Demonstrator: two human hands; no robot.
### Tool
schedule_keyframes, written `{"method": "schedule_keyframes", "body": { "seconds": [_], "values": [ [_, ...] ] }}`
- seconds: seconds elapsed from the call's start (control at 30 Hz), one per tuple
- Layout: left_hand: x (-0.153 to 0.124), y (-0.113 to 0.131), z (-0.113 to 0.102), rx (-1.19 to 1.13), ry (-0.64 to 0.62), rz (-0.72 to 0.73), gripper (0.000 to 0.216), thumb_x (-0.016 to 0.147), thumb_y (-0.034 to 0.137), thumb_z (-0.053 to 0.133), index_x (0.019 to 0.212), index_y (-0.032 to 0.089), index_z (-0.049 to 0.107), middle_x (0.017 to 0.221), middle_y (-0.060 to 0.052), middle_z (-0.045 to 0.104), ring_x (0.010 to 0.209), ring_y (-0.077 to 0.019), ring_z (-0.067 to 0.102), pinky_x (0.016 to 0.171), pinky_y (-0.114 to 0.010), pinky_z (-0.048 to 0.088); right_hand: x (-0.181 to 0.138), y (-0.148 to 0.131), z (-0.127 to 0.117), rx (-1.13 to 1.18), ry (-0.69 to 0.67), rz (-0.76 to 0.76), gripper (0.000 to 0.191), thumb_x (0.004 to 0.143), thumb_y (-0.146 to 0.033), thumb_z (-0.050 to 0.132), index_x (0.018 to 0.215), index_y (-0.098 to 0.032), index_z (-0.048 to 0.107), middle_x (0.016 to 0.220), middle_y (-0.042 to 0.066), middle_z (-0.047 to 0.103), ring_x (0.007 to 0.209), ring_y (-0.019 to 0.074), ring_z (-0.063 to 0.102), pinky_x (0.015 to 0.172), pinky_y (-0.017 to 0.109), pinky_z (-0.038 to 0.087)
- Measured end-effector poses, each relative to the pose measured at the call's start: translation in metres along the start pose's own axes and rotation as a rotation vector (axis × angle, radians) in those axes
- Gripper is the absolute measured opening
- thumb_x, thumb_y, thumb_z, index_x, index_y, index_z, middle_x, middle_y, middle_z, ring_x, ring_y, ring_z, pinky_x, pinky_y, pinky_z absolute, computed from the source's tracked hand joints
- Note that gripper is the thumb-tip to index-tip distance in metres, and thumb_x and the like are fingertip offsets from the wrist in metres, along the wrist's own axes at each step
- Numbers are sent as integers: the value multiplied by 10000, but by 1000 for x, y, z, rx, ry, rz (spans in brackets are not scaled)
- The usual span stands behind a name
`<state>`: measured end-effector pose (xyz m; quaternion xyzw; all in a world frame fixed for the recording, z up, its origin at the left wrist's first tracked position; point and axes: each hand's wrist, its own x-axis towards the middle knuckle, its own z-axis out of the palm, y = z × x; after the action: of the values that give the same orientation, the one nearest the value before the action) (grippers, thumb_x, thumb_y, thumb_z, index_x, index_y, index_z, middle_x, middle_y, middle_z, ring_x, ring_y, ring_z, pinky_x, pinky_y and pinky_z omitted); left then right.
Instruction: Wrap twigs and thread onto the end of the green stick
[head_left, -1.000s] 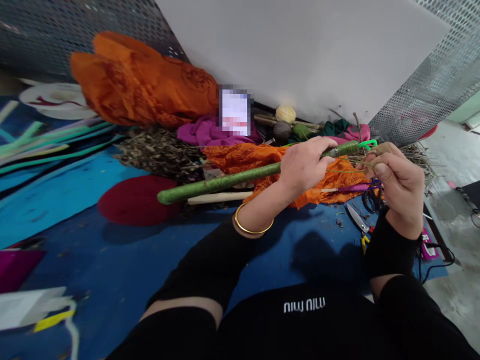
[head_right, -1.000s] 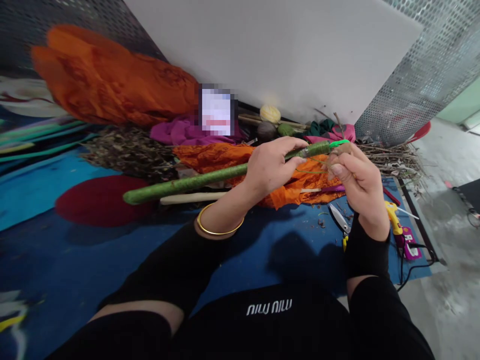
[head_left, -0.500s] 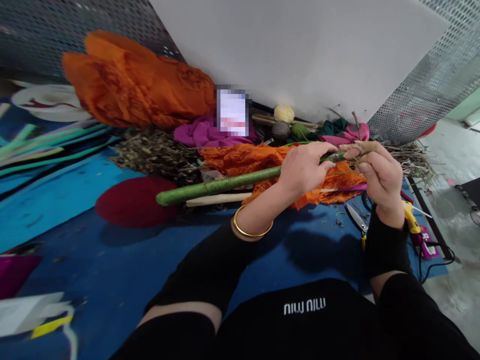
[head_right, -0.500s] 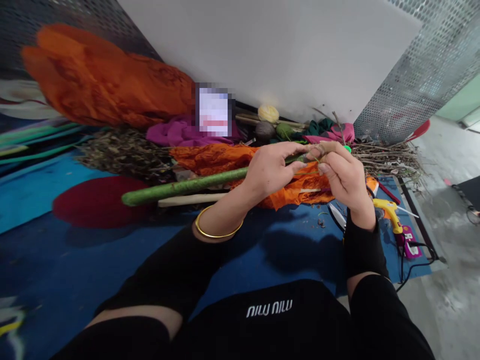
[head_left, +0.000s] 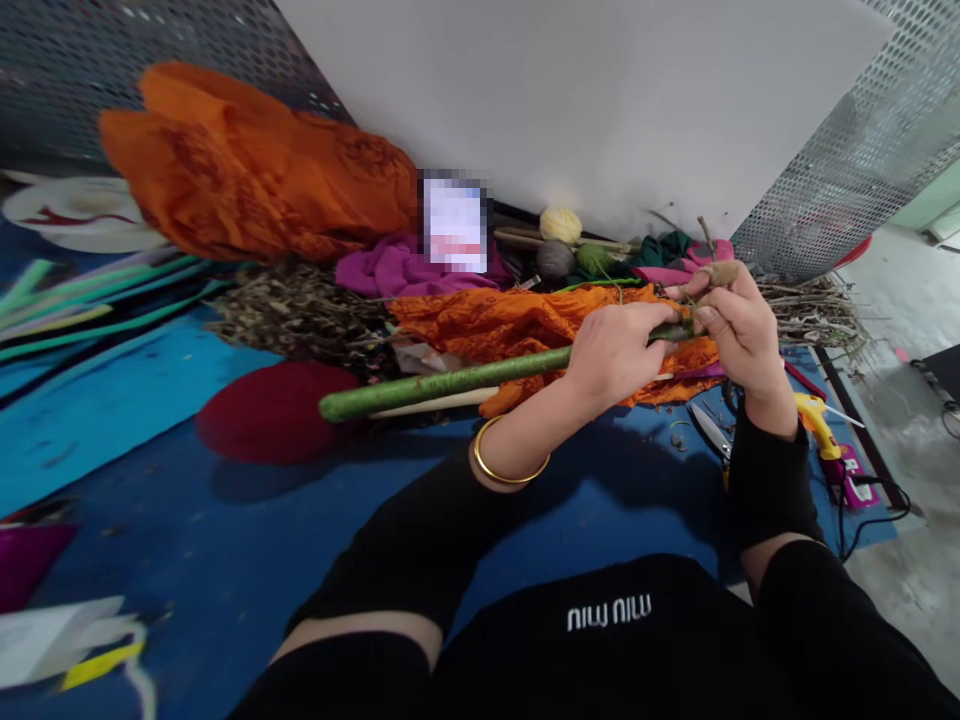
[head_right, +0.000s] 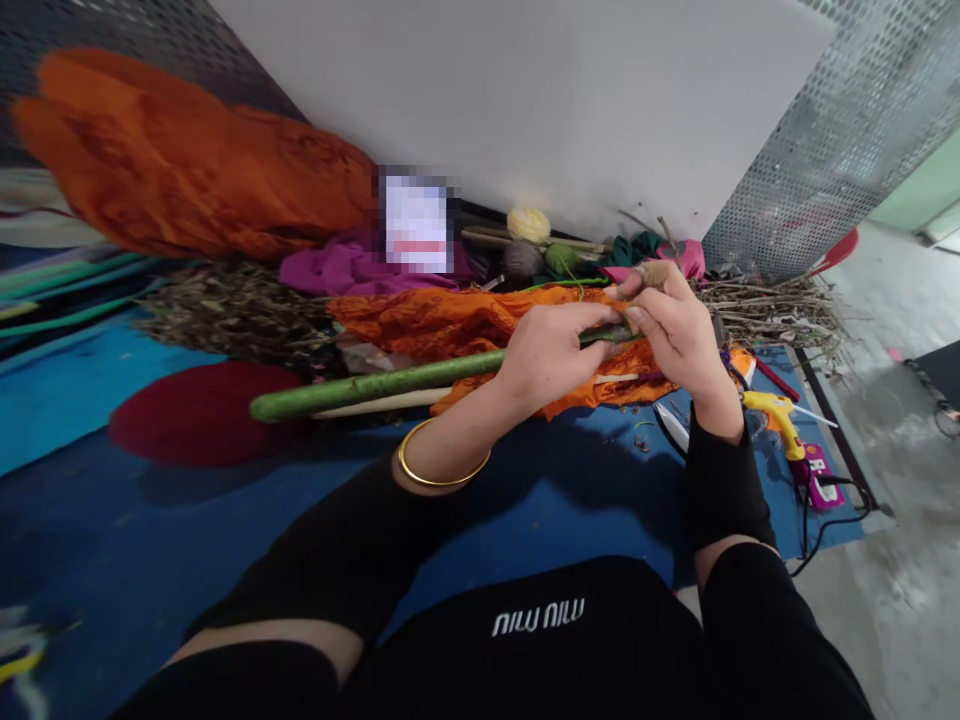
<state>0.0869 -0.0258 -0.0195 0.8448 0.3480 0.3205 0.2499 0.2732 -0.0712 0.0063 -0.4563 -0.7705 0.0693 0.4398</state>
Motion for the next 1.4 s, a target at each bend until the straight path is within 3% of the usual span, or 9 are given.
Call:
{"method": "schedule_keyframes", "body": {
  "seconds": [0.23,0.4,0.63,0.8,1.03,1.17,1.23,1.33,1.4],
  "values": [
    [-4,5,4,29,-2,-40,467,887,139,669,1341,238,724,1158,-49,851,1084,-287,814,999,-405,624,0,13,-2,35,-35,27,447,1067,-497,529,719,-233,623,1047,57,684,1073,221,661,991,420,559],
    [-5,0,9,0,56,63,385,878,109,677,1210,270,786,1236,-12,837,1143,-257,799,1018,-359,616,1,12,0,64,-44,63,463,1047,-536,560,702,-234,628,1031,55,698,1055,221,675,981,420,567],
    [-3,-3,2,-46,114,52,337,897,130,705,1194,255,805,1248,-28,833,1195,-252,778,1071,-373,596,-3,18,-8,487,360,249,350,925,-474,732,687,-241,624,995,14,704,906,188,735,998,419,608],
    [-4,0,-5,-56,168,57,345,899,128,702,1207,251,798,1262,-30,827,1194,-247,773,1064,-362,591,-7,47,-39,777,383,457,391,864,-481,760,664,-263,505,857,0,689,886,180,728,870,347,627],
    [-8,2,-21,-111,212,131,331,907,141,697,1216,215,792,1231,-56,833,1138,-244,784,1023,-346,600,-7,65,-10,185,245,659,301,841,-405,665,620,-242,539,538,-43,542,489,119,456,513,277,402],
    [-10,3,-28,-115,232,159,328,922,152,664,1220,210,786,1222,-57,832,1121,-237,782,1015,-335,599,-8,62,1,-144,-70,682,271,774,-276,723,551,-216,581,493,-38,519,540,133,473,595,300,389],
    [-9,3,-29,-111,233,160,332,925,150,656,1227,211,781,1226,-56,830,1125,-235,779,1022,-336,595,-7,58,1,-171,-64,604,228,813,-322,704,625,-216,629,595,-23,597,646,160,552,701,316,468],
    [-7,2,-28,-98,230,146,341,926,149,658,1239,221,774,1239,-51,826,1143,-237,774,1033,-339,590,-5,44,7,177,121,448,180,873,-418,675,827,-246,700,827,5,729,902,207,683,930,361,560],
    [-6,2,-27,-86,225,144,342,928,148,654,1241,222,773,1254,-52,822,1161,-243,770,1034,-340,589,-3,32,16,457,106,393,211,859,-467,707,910,-263,718,941,15,765,1001,214,715,1004,372,576]
  ]
}}
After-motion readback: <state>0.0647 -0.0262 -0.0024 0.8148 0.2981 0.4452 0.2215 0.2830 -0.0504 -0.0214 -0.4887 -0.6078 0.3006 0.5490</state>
